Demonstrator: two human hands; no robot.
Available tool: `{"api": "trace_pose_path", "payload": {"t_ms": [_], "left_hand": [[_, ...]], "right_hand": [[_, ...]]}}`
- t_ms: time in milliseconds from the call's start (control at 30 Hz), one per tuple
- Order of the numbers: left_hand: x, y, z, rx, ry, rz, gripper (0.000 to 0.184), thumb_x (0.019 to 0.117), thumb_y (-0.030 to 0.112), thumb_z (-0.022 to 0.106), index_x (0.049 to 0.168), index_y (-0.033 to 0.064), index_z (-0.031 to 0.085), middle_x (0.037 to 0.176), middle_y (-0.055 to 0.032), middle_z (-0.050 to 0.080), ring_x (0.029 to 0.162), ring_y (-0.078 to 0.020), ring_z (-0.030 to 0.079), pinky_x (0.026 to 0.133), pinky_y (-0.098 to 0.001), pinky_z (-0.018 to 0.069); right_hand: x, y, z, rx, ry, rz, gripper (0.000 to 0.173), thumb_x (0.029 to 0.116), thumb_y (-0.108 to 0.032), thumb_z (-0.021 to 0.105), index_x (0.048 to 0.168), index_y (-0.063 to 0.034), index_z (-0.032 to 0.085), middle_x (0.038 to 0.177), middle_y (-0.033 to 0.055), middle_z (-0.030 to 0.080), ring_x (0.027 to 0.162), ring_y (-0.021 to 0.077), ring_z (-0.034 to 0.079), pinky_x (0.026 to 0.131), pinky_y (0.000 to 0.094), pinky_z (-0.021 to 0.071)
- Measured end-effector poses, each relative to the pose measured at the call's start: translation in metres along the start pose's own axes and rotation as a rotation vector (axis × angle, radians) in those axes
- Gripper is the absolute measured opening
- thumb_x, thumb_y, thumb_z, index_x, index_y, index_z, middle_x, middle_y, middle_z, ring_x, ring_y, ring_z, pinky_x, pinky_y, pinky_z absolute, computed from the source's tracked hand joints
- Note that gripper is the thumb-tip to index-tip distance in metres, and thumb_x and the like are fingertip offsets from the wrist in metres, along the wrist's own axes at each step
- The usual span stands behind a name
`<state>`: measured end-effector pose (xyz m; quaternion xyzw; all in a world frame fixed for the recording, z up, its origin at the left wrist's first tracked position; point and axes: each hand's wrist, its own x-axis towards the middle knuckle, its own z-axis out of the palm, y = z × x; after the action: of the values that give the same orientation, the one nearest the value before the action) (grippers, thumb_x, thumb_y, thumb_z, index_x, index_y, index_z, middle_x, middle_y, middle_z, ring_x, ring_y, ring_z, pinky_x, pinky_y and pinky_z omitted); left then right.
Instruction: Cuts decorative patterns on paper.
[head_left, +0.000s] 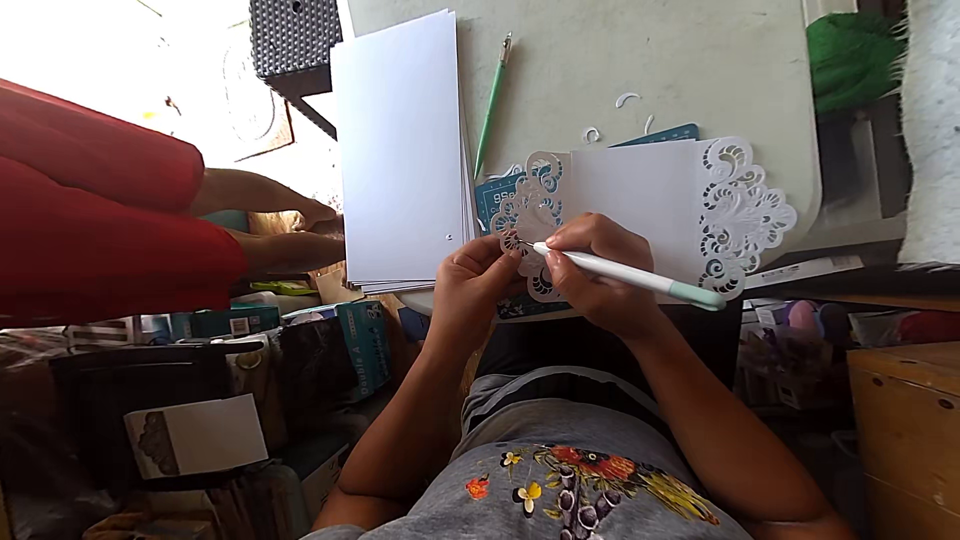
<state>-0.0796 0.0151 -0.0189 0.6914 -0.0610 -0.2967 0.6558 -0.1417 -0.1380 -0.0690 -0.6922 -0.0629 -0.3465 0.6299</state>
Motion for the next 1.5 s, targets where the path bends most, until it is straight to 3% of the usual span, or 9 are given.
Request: {"api": "trace_pose_path", "payload": {"t_ms": [133, 267, 500, 767, 867, 1133, 1500], "left_hand": [[0.001, -0.002, 0.0, 0.0, 0.014, -0.01, 0.015, 0.1012, 0.001, 0.058, 0.111, 0.0078, 0.066, 0.092, 0.0027, 0.074, 0.078, -0.0068, 0.073, 0.074, -0.0256, 0.0631], [0.001, -0.002, -0.001, -0.031, -0.007, -0.003, 0.016, 0.1024, 0.002, 0.055, 0.114, 0.0074, 0.065, 0.094, 0.002, 0.074, 0.079, -0.0068, 0.073, 0.074, -0.0254, 0.0629], [0.003, 0.003, -0.002, -0.177, -0.013, -0.09, 0.036, 0.106, 0.012, 0.029, 0.112, 0.0062, 0.065, 0.091, -0.0017, 0.073, 0.078, -0.0098, 0.072, 0.074, -0.0274, 0.0619], [0.008, 0.005, 0.0, -0.136, -0.025, -0.121, 0.016, 0.1067, 0.006, 0.05, 0.106, 0.0096, 0.065, 0.089, 0.0006, 0.074, 0.075, -0.0073, 0.073, 0.071, -0.0247, 0.063], [0.009, 0.005, 0.001, -0.113, -0.045, -0.106, 0.016, 0.1067, 0.006, 0.049, 0.102, 0.0113, 0.063, 0.087, 0.0023, 0.074, 0.075, -0.0063, 0.073, 0.071, -0.0237, 0.0628], [0.008, 0.004, 0.003, 0.031, -0.078, -0.06, 0.015, 0.1086, 0.01, 0.045, 0.104, 0.0121, 0.059, 0.085, 0.0048, 0.071, 0.075, -0.0039, 0.071, 0.071, -0.022, 0.0617], [0.006, 0.001, -0.004, -0.071, -0.107, -0.014, 0.019, 0.1067, 0.007, 0.045, 0.109, 0.0125, 0.063, 0.088, 0.0035, 0.072, 0.076, -0.0043, 0.071, 0.072, -0.0225, 0.0614]], "right_hand": [[0.007, -0.009, -0.006, 0.079, 0.051, 0.13, 0.009, 0.0897, 0.005, 0.06, 0.098, 0.0048, 0.062, 0.093, 0.0025, 0.067, 0.084, -0.0008, 0.065, 0.075, 0.0152, 0.0559], [0.005, -0.007, -0.011, 0.094, 0.044, 0.144, 0.01, 0.0886, 0.005, 0.06, 0.099, 0.0044, 0.062, 0.093, 0.0019, 0.068, 0.083, 0.0, 0.066, 0.075, 0.0168, 0.0575], [0.003, -0.005, -0.011, 0.063, 0.011, 0.117, 0.01, 0.0889, 0.004, 0.062, 0.099, 0.0053, 0.063, 0.093, 0.002, 0.069, 0.082, -0.0033, 0.064, 0.073, 0.0121, 0.0543], [0.002, -0.003, -0.012, 0.07, 0.011, 0.103, 0.01, 0.0879, 0.005, 0.063, 0.098, 0.0058, 0.064, 0.092, 0.0021, 0.069, 0.081, -0.004, 0.063, 0.072, 0.0109, 0.0532], [0.003, -0.005, -0.013, 0.101, 0.037, 0.119, 0.011, 0.0878, 0.005, 0.062, 0.098, 0.0045, 0.064, 0.093, 0.0011, 0.069, 0.082, -0.0022, 0.065, 0.074, 0.0142, 0.0562], [0.002, -0.003, -0.014, 0.157, 0.07, 0.13, 0.011, 0.089, 0.005, 0.06, 0.099, 0.0017, 0.063, 0.093, 0.0009, 0.069, 0.084, 0.0031, 0.068, 0.077, 0.0211, 0.0597], [0.002, -0.003, -0.015, 0.193, 0.067, 0.125, 0.013, 0.0909, 0.005, 0.061, 0.103, 0.0004, 0.064, 0.096, -0.0001, 0.07, 0.087, 0.0045, 0.069, 0.079, 0.0235, 0.0609]]}}
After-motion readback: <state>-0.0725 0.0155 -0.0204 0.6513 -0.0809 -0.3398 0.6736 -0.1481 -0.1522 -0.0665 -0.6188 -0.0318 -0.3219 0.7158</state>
